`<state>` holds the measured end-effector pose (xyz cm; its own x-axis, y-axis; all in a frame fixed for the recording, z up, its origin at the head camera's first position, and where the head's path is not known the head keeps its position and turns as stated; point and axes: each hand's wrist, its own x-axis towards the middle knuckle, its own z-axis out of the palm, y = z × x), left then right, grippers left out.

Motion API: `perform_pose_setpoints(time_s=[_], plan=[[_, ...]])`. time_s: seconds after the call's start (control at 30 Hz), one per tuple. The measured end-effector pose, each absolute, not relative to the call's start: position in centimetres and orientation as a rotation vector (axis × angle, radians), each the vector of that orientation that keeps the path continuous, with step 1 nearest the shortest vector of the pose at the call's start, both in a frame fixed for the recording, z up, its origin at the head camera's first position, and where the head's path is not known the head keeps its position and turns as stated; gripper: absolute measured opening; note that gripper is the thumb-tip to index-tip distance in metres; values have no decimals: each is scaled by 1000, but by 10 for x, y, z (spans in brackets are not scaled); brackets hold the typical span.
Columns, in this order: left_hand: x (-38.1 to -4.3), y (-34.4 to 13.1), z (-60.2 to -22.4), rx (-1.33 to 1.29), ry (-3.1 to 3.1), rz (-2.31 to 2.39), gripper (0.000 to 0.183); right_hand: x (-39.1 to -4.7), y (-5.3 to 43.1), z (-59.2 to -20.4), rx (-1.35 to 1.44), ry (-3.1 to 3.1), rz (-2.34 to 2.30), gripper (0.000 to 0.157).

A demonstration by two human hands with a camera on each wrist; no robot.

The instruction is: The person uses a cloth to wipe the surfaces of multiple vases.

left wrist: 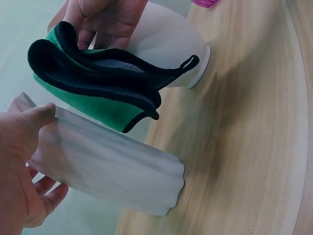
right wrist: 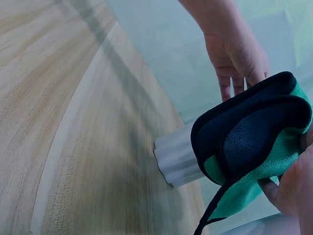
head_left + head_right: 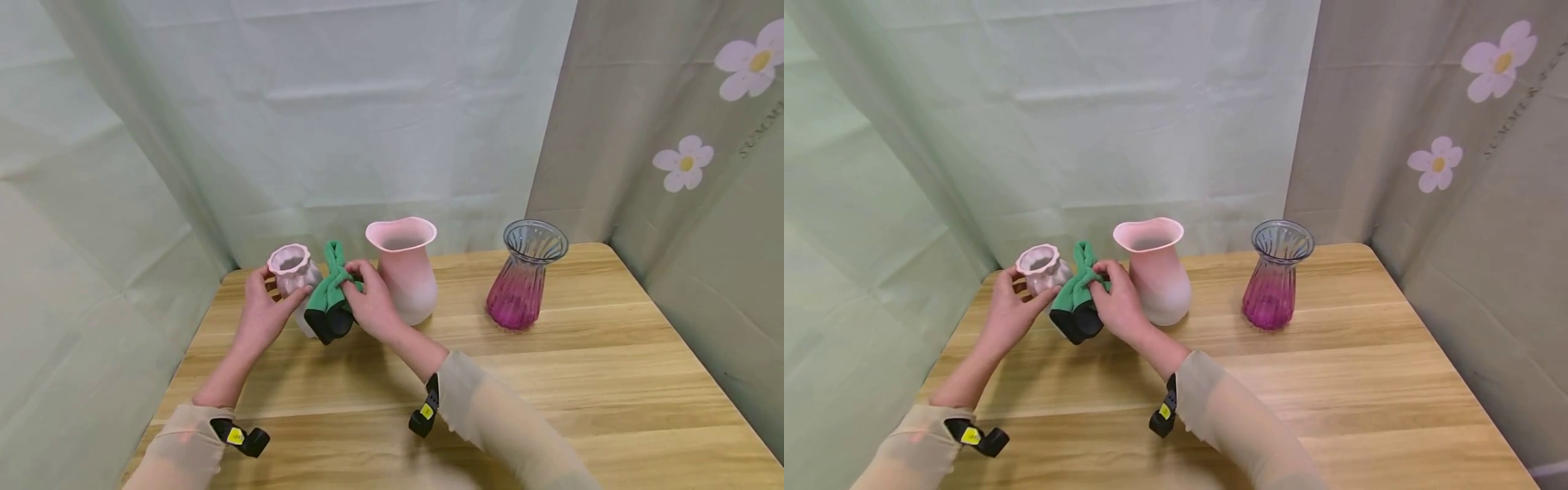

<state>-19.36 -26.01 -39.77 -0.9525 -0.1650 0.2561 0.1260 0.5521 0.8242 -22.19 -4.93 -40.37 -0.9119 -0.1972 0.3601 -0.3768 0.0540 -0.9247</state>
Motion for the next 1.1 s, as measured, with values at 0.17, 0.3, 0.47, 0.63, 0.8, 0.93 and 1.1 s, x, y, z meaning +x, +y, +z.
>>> perform_pose_setpoints(time_s=[0.17, 0.3, 0.47, 0.63, 0.8, 0.93, 1.1], plan=[[-196, -267, -397, -83, -2494, -1415, 77, -223, -49, -406, 590, -2178, 1979, 13], [-199, -280, -396, -230, -2544, -1430, 68, -223, -49, -406, 591, -2166, 1990, 13], [-204, -298, -392, -392, -2660, -1423, 66, -222, -49, -406, 604, -2174, 1984, 12], [-208, -314, -390, -431, -2788, -1460, 68, -222, -50, -408, 628, -2180, 1982, 11], [-210, -323, -391, -436, -2828, -1480, 69, -224, -53, -410, 613, -2192, 1970, 13], [-211, -325, -392, -430, -2811, -1495, 68, -229, -60, -408, 589, -2217, 1951, 15], [-212, -325, -393, -458, -2788, -1531, 69, -238, -75, -400, 585, -2237, 1935, 17]])
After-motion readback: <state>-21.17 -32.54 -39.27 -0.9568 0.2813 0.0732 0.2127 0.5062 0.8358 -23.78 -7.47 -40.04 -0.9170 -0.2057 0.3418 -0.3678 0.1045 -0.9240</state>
